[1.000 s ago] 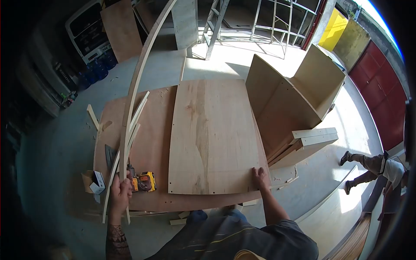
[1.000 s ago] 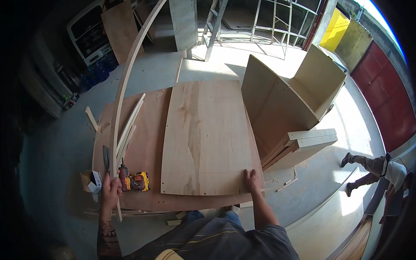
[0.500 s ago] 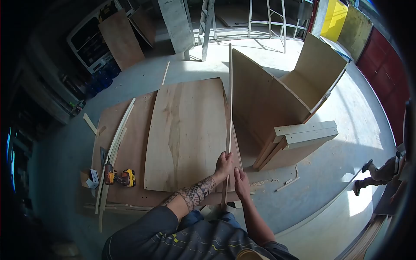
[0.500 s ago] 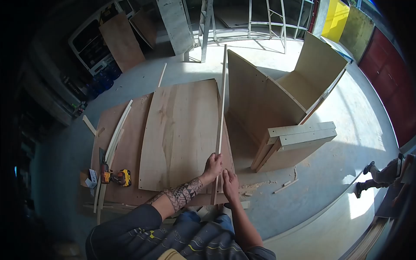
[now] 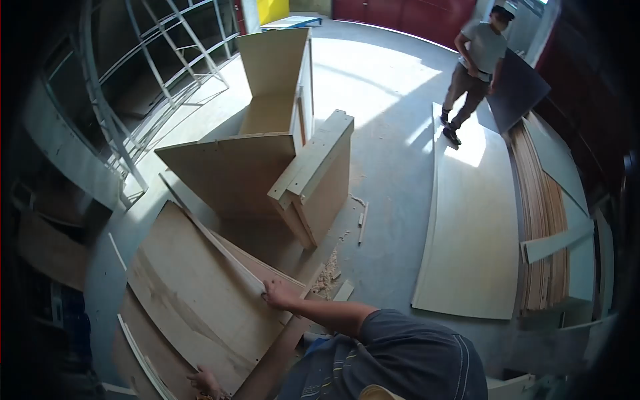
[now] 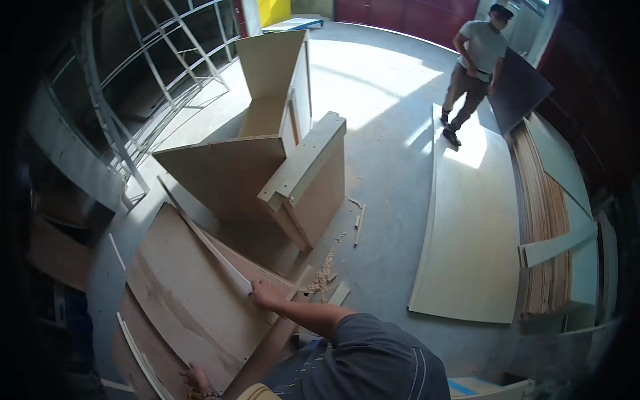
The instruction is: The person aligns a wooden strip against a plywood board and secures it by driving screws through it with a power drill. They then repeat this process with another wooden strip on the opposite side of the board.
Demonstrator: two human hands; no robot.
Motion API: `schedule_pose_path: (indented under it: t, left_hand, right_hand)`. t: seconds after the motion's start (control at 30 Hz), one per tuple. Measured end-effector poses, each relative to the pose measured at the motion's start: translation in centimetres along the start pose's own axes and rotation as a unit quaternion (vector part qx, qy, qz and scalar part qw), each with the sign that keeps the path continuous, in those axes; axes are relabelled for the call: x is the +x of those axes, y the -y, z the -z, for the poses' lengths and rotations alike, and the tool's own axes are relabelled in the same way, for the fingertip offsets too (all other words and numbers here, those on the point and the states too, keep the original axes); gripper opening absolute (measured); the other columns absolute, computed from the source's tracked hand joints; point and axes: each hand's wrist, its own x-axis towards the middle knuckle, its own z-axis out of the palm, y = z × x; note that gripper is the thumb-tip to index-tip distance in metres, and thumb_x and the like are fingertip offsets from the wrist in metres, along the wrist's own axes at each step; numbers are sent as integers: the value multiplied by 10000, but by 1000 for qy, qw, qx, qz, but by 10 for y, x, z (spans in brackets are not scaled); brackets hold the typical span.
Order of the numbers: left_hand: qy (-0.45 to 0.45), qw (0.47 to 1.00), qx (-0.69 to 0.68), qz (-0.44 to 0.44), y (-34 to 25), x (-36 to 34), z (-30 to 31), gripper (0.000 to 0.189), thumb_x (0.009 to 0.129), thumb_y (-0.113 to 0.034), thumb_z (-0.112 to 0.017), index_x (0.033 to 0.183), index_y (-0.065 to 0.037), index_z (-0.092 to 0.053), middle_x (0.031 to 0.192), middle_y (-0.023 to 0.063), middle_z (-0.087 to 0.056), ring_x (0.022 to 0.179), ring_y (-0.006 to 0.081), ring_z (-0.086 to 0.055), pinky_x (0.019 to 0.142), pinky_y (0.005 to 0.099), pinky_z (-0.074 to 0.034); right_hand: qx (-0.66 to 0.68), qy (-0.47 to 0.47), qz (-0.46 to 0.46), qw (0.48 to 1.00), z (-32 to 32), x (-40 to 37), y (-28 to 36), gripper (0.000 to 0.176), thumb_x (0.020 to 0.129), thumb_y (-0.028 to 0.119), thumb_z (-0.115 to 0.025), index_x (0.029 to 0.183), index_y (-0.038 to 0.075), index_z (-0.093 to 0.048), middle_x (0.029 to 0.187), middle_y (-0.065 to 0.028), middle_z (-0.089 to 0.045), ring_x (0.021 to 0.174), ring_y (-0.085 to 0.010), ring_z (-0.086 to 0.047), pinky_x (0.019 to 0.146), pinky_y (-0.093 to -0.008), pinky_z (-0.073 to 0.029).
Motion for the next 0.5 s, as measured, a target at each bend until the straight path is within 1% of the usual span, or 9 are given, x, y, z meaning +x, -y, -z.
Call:
schedule_pose_path:
  t: [0.03, 0.07, 0.13, 0.2, 0.27, 0.33, 0.4, 0.47, 0.5]
  left_hand:
    - [-84, 994, -68, 19, 9, 0, 3, 830, 993, -530, -633, 1471, 116, -430, 1335, 318, -624, 1143, 468, -666, 922, 561, -561]
    - [-77, 994, -70, -18, -18, 12, 0, 830, 993, -530, -633, 1471, 116, -430, 1335, 318, -624, 1143, 468, -666, 922, 561, -561]
    - [-16, 992, -108, -67, -33, 23, -7, 819, 989, -545, -634, 1445, 112, -455, 1323, 316, -633, 1138, 465, -672, 918, 558, -562]
    - [37, 986, -144, -79, -18, 29, -13, 810, 984, -559, -635, 1418, 107, -479, 1311, 315, -641, 1133, 461, -677, 914, 554, -563]
    - [87, 975, -186, -88, -7, 33, -22, 803, 980, -573, -635, 1392, 103, -503, 1299, 314, -650, 1128, 458, -682, 910, 551, -564]
    - [138, 959, -225, -100, 1, 36, -31, 796, 976, -588, -636, 1365, 99, -527, 1287, 313, -658, 1123, 454, -688, 906, 548, -565]
    - [185, 939, -272, -97, 10, 27, -46, 791, 972, -602, -636, 1339, 94, -551, 1276, 312, -667, 1118, 450, -693, 902, 544, -566]
    - [217, 922, -315, -63, 57, 12, -54, 788, 968, -616, -637, 1312, 90, -575, 1264, 311, -676, 1113, 447, -698, 898, 541, -567]
    - [170, 958, -223, -55, 54, 8, -48, 770, 966, -637, -629, 1261, 74, -609, 1216, 291, -698, 1102, 435, -706, 899, 532, -566]
  right_hand:
    - [27, 3, -27, 999, -2, 2, 7, 455, 1007, 333, -632, 1346, 43, -543, 1263, -305, -615, 1194, -488, -621, 995, -581, -510]
    - [53, 16, -42, 998, -2, 0, 14, 462, 1014, 334, -620, 1366, 48, -532, 1259, -304, -618, 1199, -483, -621, 995, -581, -510]
    - [61, 3, -67, 996, 1, -3, 24, 463, 1002, 310, -631, 1368, 46, -532, 1288, -301, -613, 1220, -478, -611, 1018, -580, -506]
    - [60, 16, -66, 996, -9, -4, 34, 465, 990, 287, -642, 1371, 44, -532, 1318, -298, -607, 1240, -473, -600, 1040, -578, -502]
    - [81, 6, -85, 993, -22, 6, 24, 464, 968, 271, -651, 1369, 66, -542, 1320, -291, -605, 1235, -479, -601, 1032, -585, -505]
    - [60, -9, -93, 994, -20, 6, 34, 466, 944, 264, -667, 1359, 85, -554, 1319, -293, -601, 1228, -483, -606, 1027, -590, -509]
    - [51, -7, -52, 997, -8, -3, 39, 493, 949, 259, -622, 1375, 40, -507, 1217, -327, -592, 1135, -501, -603, 1007, -572, -494]
    - [69, -33, -53, 996, -13, -2, 49, 491, 942, 255, -648, 1362, 41, -509, 1210, -318, -581, 1132, -497, -590, 1016, -561, -486]
    - [67, -48, -46, 996, -6, -9, 61, 479, 943, 253, -659, 1345, 39, -510, 1215, -310, -575, 1153, -497, -583, 1023, -562, -480]
